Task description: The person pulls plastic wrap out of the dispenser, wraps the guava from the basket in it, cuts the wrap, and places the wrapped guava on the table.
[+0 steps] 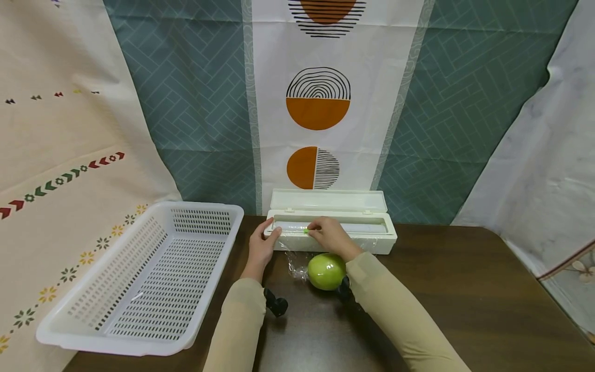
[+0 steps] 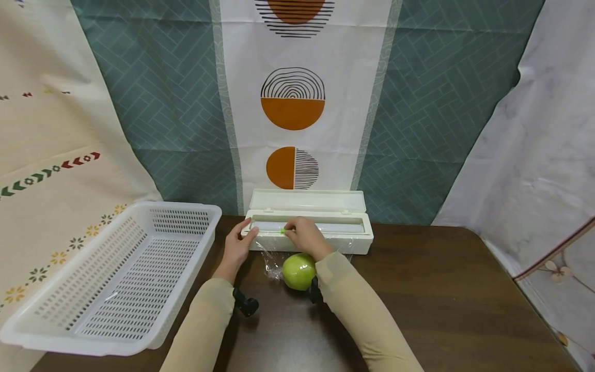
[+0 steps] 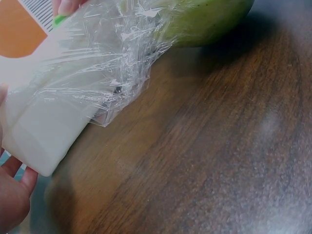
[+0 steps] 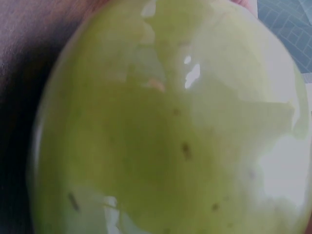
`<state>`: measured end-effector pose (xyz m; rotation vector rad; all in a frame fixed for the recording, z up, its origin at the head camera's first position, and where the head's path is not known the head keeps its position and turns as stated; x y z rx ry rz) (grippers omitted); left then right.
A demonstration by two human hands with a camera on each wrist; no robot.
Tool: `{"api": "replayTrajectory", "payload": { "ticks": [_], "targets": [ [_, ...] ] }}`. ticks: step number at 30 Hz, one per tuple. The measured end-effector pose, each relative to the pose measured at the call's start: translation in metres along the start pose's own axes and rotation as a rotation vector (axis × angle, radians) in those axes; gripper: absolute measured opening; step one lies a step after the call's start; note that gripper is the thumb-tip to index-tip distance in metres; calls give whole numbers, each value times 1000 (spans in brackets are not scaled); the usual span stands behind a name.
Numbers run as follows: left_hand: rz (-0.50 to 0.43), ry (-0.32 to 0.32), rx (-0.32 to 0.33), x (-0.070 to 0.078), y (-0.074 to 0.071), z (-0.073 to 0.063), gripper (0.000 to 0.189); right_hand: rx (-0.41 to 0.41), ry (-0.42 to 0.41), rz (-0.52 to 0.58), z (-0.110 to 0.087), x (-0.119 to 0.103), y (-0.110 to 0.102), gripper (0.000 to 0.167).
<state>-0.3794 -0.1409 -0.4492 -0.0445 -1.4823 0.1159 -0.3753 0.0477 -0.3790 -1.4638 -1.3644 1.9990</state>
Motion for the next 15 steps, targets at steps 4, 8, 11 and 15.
{"api": "replayTrajectory", "payload": {
  "ticks": [4, 8, 11, 15],
  "targets": [
    [6, 8, 0, 0, 0, 0, 47, 0, 5, -1, 0, 1, 0, 19],
    [13, 0, 3, 0, 0, 0, 47, 3, 1, -2, 0, 1, -1, 19],
    [12, -2, 6, 0, 0, 0, 47, -5, 5, 1, 0, 2, 0, 19],
    [9, 4, 5, 1, -1, 0, 47, -6, 9, 5, 0, 3, -1, 19]
  ]
}}
Point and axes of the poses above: each hand's wrist, its own z-axis towards the middle knuckle, its own y-axis out of the palm, x = y × z, the point moved 8 cm from there along z, towards the middle knuckle, and after that the axes turned 11 degrees about -x, right-handed, at the moved point
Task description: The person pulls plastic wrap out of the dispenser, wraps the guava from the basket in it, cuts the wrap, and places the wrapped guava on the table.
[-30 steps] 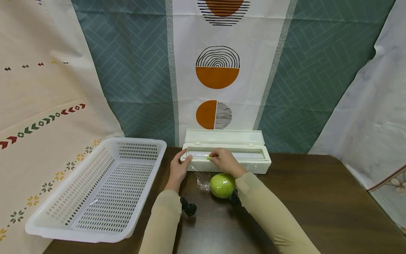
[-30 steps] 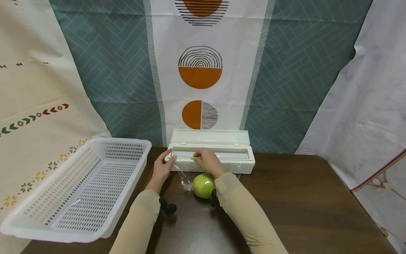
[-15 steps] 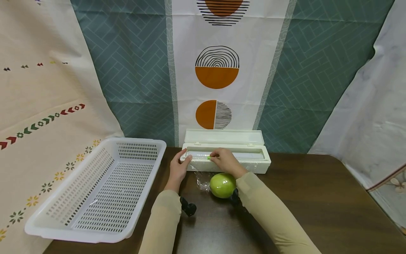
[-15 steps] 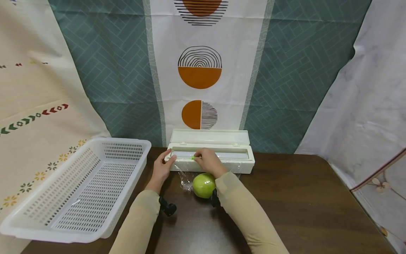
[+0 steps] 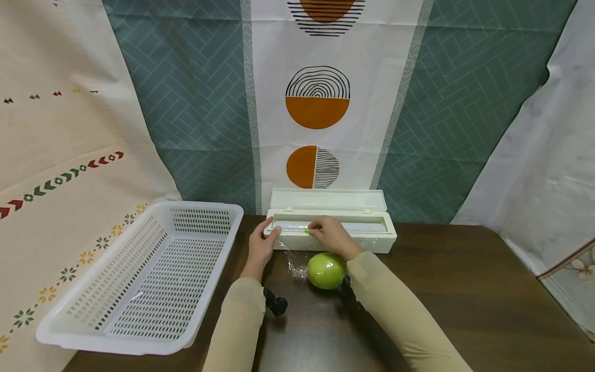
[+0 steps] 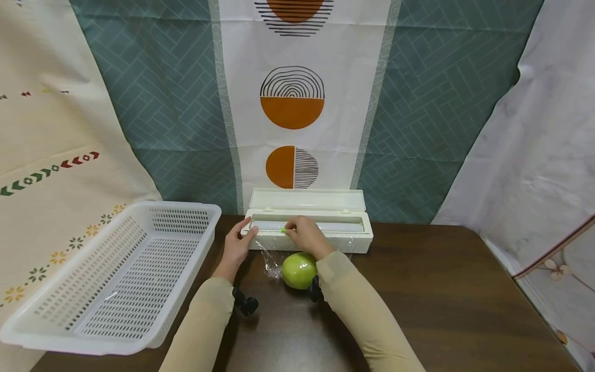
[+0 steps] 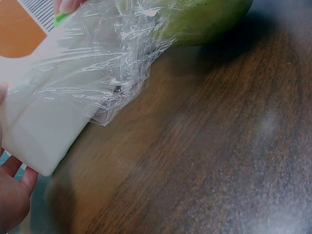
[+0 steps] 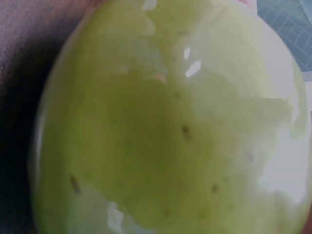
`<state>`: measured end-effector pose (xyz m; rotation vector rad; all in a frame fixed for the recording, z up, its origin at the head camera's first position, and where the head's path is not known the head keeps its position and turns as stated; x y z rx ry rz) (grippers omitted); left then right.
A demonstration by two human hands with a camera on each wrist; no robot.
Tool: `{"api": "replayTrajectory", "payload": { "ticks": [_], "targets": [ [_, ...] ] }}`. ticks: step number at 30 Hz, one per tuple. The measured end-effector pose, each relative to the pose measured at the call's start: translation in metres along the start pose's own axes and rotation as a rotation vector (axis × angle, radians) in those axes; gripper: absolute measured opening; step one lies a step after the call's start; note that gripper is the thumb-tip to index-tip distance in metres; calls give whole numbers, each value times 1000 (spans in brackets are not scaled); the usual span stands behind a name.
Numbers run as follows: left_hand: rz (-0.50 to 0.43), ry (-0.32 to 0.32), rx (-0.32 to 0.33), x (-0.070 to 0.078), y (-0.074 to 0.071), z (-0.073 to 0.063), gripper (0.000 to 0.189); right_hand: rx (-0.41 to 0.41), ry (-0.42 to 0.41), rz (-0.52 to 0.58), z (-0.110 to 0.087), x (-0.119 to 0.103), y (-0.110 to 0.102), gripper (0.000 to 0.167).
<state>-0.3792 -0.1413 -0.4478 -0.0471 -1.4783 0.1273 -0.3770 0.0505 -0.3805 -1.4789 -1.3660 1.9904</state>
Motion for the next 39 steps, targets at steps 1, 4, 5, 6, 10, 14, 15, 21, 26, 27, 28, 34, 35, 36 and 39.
{"api": "replayTrajectory", "payload": {
  "ticks": [1, 4, 5, 6, 10, 14, 15, 21, 26, 27, 28, 34, 35, 36, 39],
  "targets": [
    [0, 1, 0, 0, 0, 0, 47, 0, 1, 3, 0, 0, 0, 19],
    [-3, 3, -1, 1, 0, -1, 47, -2, 7, 6, 0, 2, 0, 20],
    [-5, 4, 0, 1, 0, -1, 47, -2, 7, 5, 0, 2, 0, 20],
    [-5, 4, -1, 1, 0, -1, 47, -4, 9, 8, 0, 2, 0, 20],
    [-8, 0, -3, 2, 0, -1, 47, -6, 4, 7, -1, 2, 0, 19],
    [-8, -5, -11, 1, 0, -1, 47, -3, 3, 8, -2, 1, -1, 19],
    [-7, -6, -13, 1, 0, -1, 48, -2, 3, 10, -2, 0, -2, 19],
    [-7, -7, -14, 2, 0, -2, 48, -6, 8, 6, -4, 0, -3, 19],
    [-7, -2, -9, 2, 0, -2, 47, -10, 17, 7, -4, 2, -3, 19],
    [-6, 0, -7, 3, 0, -2, 47, -12, 18, 10, -4, 2, -3, 19],
    [-4, 3, -6, 2, 0, -1, 47, -13, 19, 11, -4, 2, -3, 19],
    [-8, 11, -3, 3, 0, -1, 47, -13, 18, 10, -4, 3, -3, 20],
    [-10, 9, -3, 3, 0, -2, 47, -11, 18, 12, -4, 3, -3, 20],
    [-9, 8, -5, 3, 0, -2, 47, -9, 18, 13, -5, 3, -3, 20],
    [-7, 7, -7, 3, 0, -2, 47, -5, 18, 12, -5, 4, -3, 20]
  ]
}}
Point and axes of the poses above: each hand's wrist, its own z-axis towards the middle knuckle, its own y-axis out of the palm, x = y × z, the point moved 8 cm from there along z, towards the middle knuckle, and after that the axes turned 11 degrees about -x, right-handed, at the moved point
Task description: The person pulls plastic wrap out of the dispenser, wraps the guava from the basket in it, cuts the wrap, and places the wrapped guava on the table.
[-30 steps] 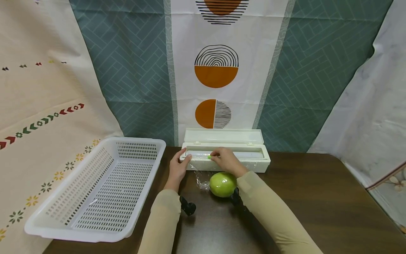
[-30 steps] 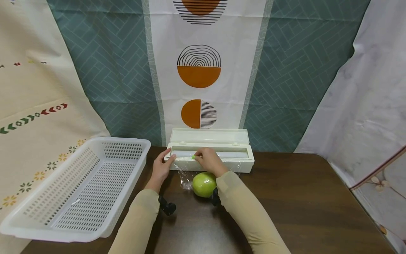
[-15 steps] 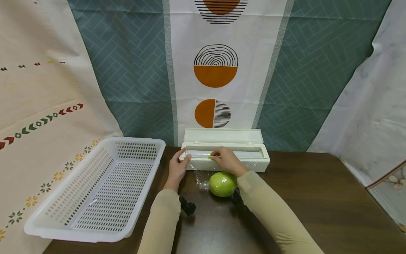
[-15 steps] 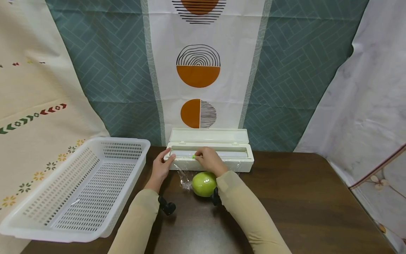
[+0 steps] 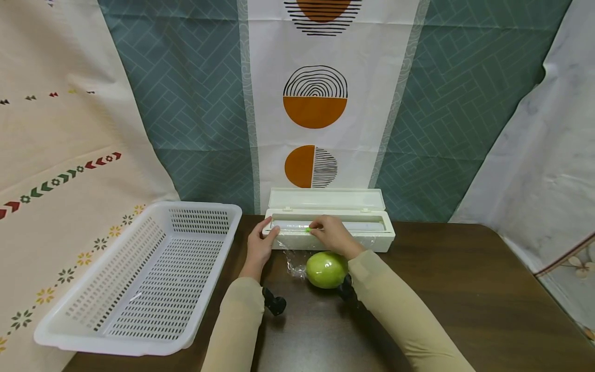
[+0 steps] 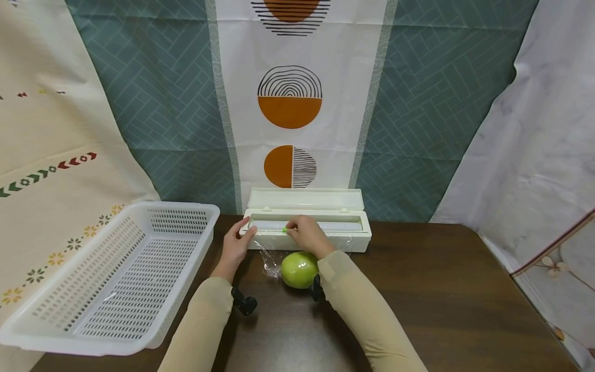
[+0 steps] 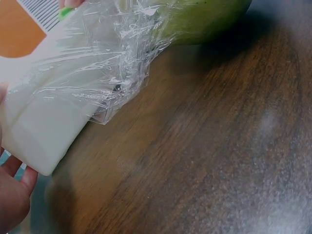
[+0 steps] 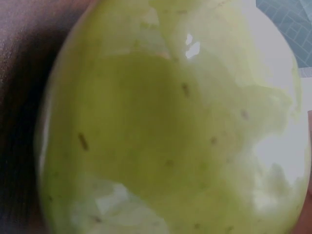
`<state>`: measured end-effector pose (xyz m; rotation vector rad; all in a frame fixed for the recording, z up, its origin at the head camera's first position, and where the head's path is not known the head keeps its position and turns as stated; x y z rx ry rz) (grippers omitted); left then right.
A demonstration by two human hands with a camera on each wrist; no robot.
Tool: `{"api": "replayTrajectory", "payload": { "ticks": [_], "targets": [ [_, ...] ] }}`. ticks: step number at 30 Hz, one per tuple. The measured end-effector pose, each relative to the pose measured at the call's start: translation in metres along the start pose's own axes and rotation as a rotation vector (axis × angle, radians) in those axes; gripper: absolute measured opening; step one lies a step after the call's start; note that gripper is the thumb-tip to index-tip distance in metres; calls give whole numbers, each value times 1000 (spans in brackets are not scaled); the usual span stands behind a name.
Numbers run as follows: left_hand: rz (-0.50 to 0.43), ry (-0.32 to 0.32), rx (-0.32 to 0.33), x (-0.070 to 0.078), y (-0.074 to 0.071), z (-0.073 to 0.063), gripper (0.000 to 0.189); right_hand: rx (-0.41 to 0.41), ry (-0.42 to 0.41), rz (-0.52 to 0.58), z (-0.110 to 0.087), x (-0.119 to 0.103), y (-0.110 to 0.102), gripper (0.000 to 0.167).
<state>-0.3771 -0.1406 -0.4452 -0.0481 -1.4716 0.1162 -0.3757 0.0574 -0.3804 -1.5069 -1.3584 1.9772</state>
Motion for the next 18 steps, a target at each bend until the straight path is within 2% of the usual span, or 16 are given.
{"api": "replayTrajectory", "payload": {
  "ticks": [6, 18],
  "targets": [
    [12, 8, 1, 0, 0, 0, 46, 2, -4, -9, -1, 0, -1, 19],
    [-5, -15, -1, -3, 0, 1, 47, 12, -22, -12, -3, -1, -4, 18]
  ]
}}
Point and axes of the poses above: each hand's wrist, its own z-axis towards the middle knuckle, its own y-axis out of the palm, x = y × z, the point moved 8 cm from there along z, towards the middle knuckle, and after that the axes turned 11 degrees about -x, right-handed, at the moved point
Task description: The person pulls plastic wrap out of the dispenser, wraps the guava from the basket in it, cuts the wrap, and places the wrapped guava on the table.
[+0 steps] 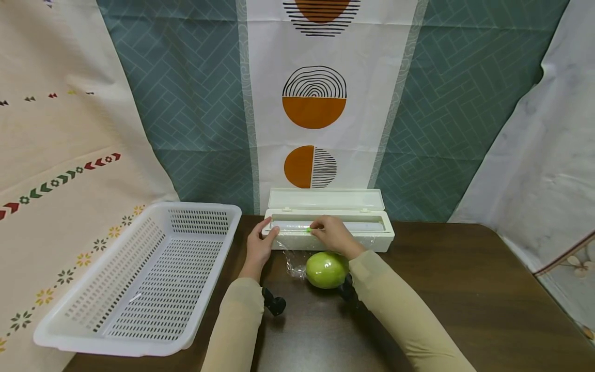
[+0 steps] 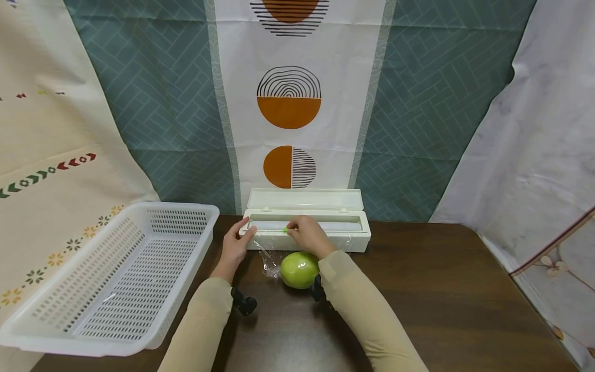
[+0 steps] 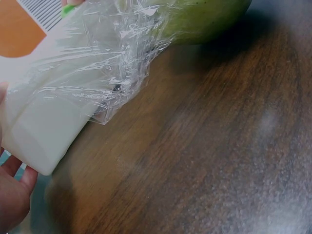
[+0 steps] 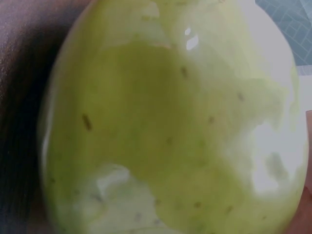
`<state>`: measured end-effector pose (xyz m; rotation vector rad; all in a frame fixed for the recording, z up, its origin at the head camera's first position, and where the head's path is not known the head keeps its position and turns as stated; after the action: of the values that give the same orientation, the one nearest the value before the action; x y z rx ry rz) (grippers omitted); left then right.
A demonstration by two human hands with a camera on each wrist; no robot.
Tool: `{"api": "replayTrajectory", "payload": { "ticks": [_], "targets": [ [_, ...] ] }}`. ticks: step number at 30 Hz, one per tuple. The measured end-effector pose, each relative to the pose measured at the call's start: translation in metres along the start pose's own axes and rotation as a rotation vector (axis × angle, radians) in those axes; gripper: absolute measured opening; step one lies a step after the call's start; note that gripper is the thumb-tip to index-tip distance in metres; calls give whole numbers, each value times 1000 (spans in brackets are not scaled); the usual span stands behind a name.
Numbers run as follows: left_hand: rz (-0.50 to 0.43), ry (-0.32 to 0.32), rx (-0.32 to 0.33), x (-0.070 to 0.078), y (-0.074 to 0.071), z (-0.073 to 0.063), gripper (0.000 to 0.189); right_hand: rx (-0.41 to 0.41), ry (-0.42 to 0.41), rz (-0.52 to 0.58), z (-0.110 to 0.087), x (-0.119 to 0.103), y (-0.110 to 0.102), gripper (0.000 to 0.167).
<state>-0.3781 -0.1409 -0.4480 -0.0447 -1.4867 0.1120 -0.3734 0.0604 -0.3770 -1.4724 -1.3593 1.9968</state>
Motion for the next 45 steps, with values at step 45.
{"api": "replayTrajectory", "payload": {
  "ticks": [45],
  "targets": [
    [-2, -8, 9, -2, 0, 1, 47, 19, 8, -28, -5, 10, -6, 18]
  ]
}}
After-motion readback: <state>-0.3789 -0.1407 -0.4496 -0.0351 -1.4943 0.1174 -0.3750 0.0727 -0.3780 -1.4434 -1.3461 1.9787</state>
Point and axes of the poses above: each hand's wrist, its own z-axis towards the middle knuckle, its own y-axis out of the palm, x = y × z, the point moved 8 cm from there along z, towards the middle knuckle, and after that the axes turned 11 degrees about -x, right-handed, at the moved point
